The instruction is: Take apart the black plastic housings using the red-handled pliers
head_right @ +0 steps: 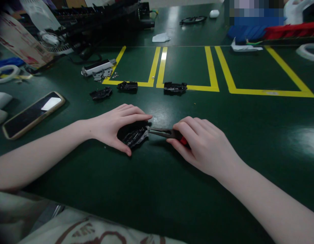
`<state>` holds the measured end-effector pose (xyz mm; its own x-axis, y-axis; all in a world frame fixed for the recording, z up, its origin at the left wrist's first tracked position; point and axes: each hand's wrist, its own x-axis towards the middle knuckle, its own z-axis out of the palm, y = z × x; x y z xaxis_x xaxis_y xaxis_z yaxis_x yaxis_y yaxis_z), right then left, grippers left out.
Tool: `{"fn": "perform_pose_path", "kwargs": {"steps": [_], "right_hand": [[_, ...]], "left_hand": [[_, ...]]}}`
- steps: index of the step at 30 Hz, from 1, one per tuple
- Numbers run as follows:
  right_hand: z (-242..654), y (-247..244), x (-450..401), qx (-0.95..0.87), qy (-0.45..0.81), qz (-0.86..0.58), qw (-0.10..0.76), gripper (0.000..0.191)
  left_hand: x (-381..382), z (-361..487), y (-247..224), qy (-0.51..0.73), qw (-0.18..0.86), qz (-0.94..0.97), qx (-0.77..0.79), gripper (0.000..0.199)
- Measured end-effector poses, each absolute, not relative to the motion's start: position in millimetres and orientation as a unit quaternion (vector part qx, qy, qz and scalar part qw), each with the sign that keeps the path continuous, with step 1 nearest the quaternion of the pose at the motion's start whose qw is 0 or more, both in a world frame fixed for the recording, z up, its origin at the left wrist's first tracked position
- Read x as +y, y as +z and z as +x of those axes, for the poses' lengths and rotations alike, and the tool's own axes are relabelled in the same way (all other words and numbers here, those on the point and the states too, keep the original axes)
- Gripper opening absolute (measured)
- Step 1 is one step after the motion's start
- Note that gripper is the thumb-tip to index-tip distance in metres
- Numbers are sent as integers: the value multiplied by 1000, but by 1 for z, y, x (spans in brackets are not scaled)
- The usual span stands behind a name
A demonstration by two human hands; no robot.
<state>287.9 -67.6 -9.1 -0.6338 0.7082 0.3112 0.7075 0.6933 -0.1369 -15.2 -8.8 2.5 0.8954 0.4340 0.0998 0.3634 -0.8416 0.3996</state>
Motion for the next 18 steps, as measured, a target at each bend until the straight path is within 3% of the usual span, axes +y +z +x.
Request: {"fn": "perform_pose_path", "kwargs": {"steps": [5,18], "right_hand": [[285,-6,-67,-908,-29,-385,164,32],[273,-3,-68,-914,-60,-382,118,34]], "left_hand": [[-10,-10,3,93,180,954,223,84],[-22,3,-3,127,157,944,262,78]]}}
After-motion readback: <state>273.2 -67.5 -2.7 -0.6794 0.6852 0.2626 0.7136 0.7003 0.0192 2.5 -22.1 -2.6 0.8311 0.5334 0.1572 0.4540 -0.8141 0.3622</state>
